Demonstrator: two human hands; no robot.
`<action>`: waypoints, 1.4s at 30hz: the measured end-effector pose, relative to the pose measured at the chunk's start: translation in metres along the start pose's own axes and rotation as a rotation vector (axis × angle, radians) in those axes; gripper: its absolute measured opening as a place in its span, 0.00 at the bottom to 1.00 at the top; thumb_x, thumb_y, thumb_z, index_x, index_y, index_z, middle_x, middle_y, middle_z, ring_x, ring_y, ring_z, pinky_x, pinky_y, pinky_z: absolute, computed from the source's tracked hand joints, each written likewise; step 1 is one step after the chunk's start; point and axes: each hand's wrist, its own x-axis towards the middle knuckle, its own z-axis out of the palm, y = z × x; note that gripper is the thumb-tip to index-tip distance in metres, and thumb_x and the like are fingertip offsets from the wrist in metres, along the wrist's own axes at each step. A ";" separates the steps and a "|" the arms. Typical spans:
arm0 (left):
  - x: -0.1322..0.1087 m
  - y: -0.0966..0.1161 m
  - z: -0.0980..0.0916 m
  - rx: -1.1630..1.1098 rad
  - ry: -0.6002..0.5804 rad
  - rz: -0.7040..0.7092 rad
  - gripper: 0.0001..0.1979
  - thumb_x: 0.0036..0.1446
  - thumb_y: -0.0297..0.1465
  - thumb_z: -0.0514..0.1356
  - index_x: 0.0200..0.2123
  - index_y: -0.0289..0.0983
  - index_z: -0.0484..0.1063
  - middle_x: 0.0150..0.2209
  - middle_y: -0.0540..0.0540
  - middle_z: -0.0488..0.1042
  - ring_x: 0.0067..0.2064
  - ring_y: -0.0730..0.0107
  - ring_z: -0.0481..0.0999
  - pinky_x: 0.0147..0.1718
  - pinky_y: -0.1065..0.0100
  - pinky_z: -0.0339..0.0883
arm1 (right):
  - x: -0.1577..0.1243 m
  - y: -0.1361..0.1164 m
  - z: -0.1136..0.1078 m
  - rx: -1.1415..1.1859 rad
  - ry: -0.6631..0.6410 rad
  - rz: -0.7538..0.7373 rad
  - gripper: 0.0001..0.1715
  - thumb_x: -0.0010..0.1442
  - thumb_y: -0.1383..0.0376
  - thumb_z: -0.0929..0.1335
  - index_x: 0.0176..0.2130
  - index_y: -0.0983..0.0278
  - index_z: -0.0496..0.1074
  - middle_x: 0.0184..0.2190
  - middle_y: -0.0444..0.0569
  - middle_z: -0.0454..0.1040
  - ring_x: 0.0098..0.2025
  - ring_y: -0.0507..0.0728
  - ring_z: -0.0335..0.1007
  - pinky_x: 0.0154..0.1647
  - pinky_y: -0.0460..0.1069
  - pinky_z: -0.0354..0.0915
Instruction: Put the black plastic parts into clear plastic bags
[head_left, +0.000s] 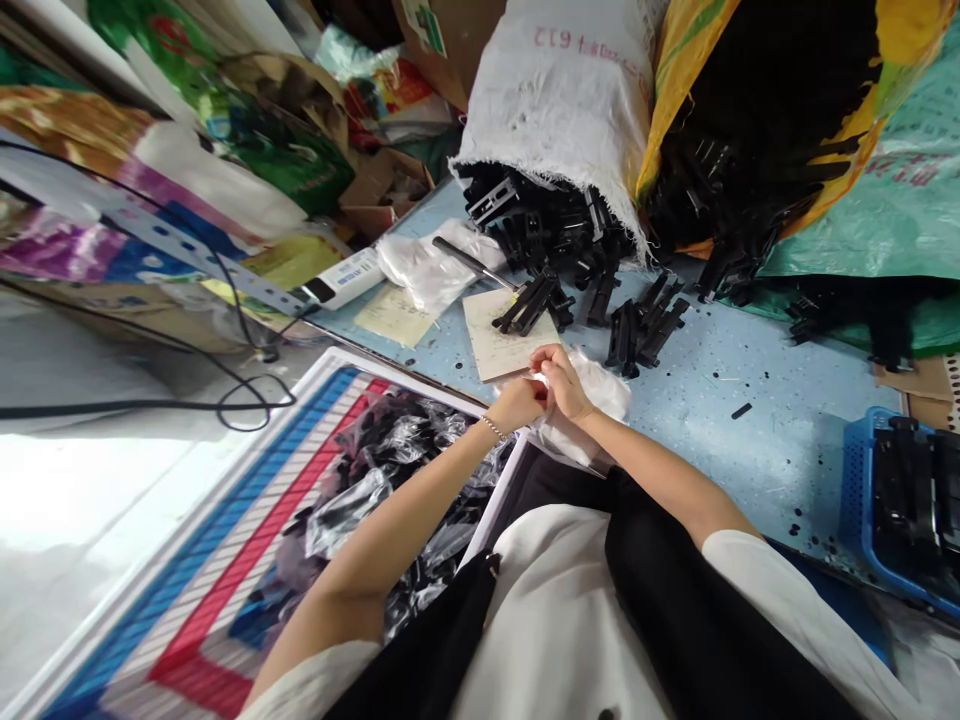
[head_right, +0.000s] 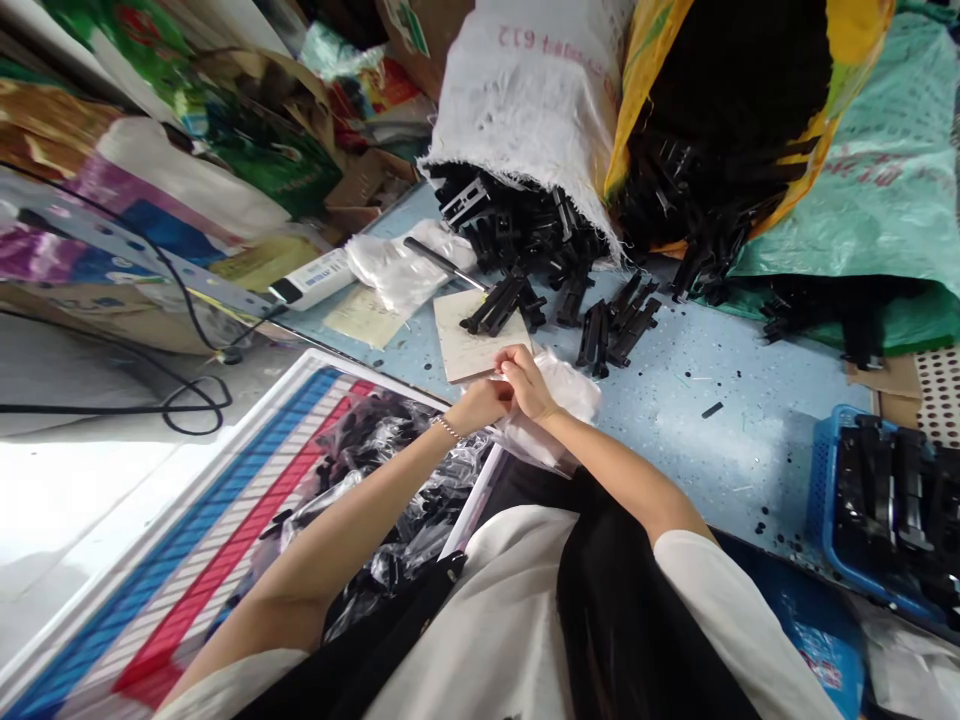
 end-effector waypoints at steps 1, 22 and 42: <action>-0.003 -0.001 0.000 0.025 0.028 -0.003 0.04 0.46 0.25 0.58 0.22 0.37 0.71 0.25 0.46 0.74 0.30 0.65 0.71 0.34 0.66 0.64 | 0.000 -0.002 -0.005 -0.003 -0.035 0.001 0.13 0.67 0.56 0.59 0.45 0.61 0.66 0.42 0.50 0.70 0.46 0.59 0.69 0.53 0.55 0.68; -0.033 -0.026 -0.023 0.073 0.657 -0.046 0.19 0.59 0.36 0.60 0.52 0.38 0.67 0.41 0.44 0.77 0.32 0.65 0.75 0.40 0.61 0.71 | -0.001 -0.043 -0.179 -0.917 0.532 0.292 0.33 0.61 0.53 0.70 0.60 0.66 0.66 0.60 0.65 0.65 0.63 0.74 0.60 0.64 0.70 0.58; -0.034 0.142 0.105 -1.179 -0.405 0.042 0.23 0.54 0.45 0.67 0.47 0.38 0.68 0.38 0.49 0.74 0.26 0.72 0.76 0.25 0.68 0.69 | -0.162 -0.123 -0.170 -1.013 0.281 0.019 0.16 0.73 0.53 0.62 0.48 0.61 0.69 0.44 0.56 0.73 0.42 0.61 0.71 0.43 0.56 0.70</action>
